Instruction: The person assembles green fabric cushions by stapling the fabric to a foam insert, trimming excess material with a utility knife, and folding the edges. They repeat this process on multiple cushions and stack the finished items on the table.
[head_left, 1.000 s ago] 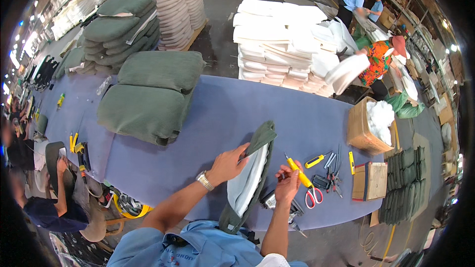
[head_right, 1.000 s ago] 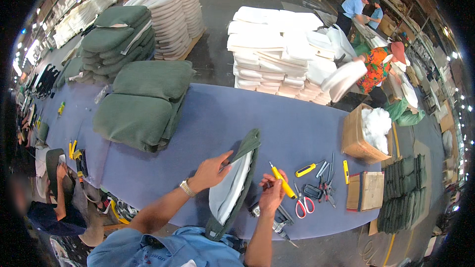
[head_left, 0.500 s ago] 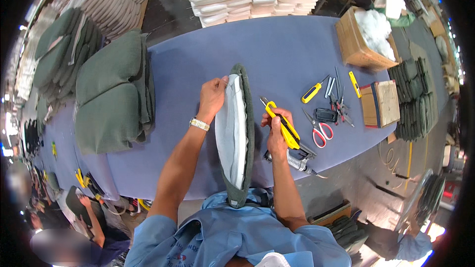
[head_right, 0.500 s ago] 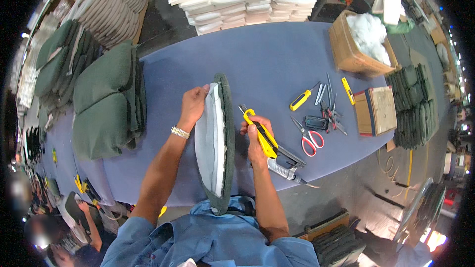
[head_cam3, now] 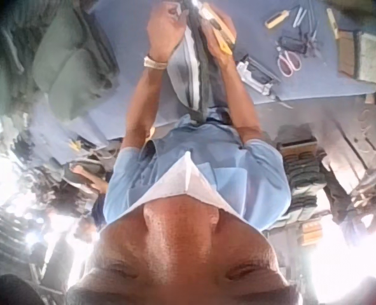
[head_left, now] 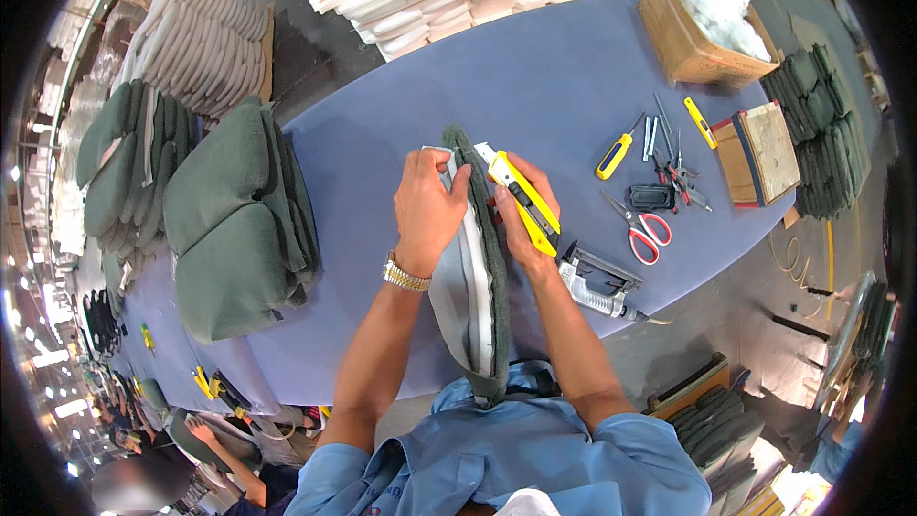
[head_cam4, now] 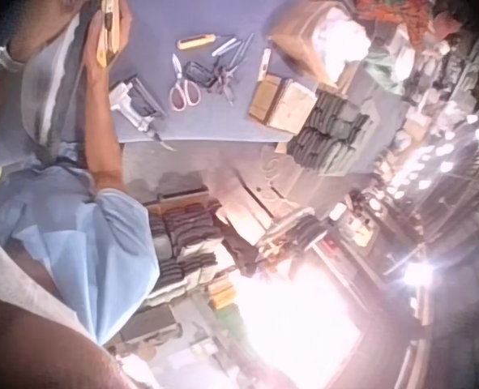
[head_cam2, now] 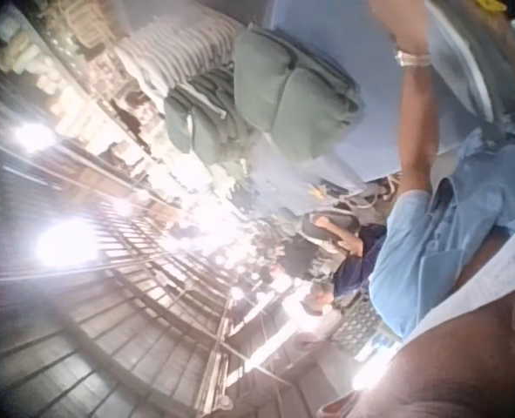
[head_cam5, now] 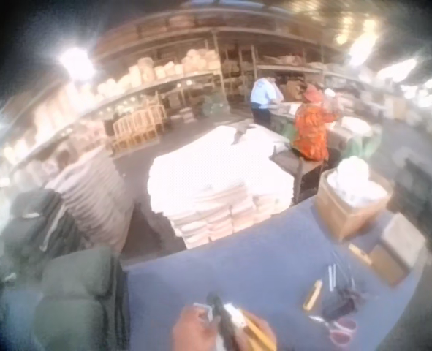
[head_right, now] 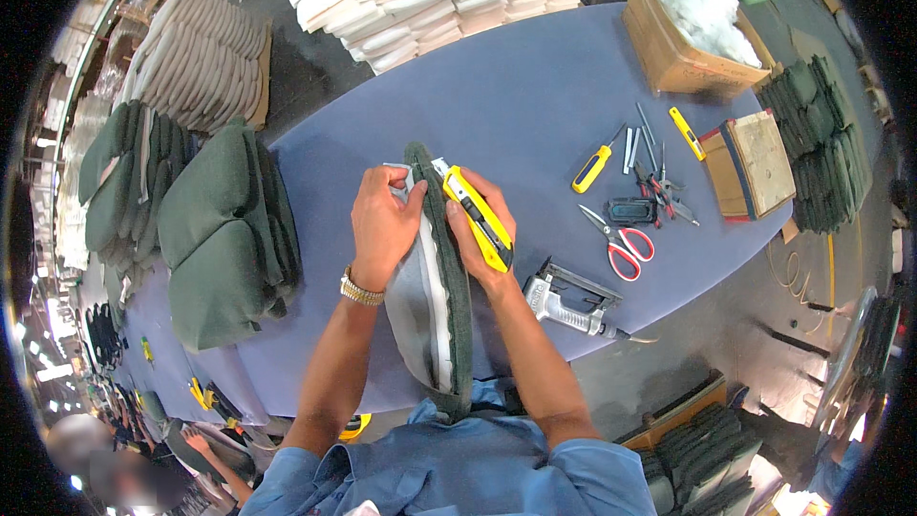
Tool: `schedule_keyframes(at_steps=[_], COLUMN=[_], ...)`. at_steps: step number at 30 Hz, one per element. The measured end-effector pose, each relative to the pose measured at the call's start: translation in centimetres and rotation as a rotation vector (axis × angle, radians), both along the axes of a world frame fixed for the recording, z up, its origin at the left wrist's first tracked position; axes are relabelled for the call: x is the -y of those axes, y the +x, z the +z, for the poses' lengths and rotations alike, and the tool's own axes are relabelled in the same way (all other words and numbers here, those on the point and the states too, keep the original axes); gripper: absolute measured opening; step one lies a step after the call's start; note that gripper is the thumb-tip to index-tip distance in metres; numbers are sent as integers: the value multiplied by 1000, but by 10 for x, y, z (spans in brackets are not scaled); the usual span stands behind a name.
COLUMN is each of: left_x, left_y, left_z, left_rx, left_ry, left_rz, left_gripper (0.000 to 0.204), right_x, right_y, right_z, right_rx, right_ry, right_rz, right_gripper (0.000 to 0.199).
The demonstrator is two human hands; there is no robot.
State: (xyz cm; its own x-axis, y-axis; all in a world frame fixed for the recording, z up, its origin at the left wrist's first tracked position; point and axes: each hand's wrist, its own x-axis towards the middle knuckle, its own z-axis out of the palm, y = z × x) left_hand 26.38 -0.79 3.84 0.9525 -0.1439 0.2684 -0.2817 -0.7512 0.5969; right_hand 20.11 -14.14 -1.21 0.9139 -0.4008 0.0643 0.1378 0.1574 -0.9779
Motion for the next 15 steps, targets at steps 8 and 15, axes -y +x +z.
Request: schedule_keyframes(at_steps=[8,15], left_x=[7,-8], left_y=[19,14], left_z=[-1,-26], left_rx=[-44,-177], left_ry=[63,-422], left_rz=[-9,-62], left_gripper=[22,16], right_x=[-2,7], right_y=[0,5], right_z=[1,3], right_rx=[-75,-51], right_ry=[67,9], right_rz=[-18,38], right_gripper=[43,40])
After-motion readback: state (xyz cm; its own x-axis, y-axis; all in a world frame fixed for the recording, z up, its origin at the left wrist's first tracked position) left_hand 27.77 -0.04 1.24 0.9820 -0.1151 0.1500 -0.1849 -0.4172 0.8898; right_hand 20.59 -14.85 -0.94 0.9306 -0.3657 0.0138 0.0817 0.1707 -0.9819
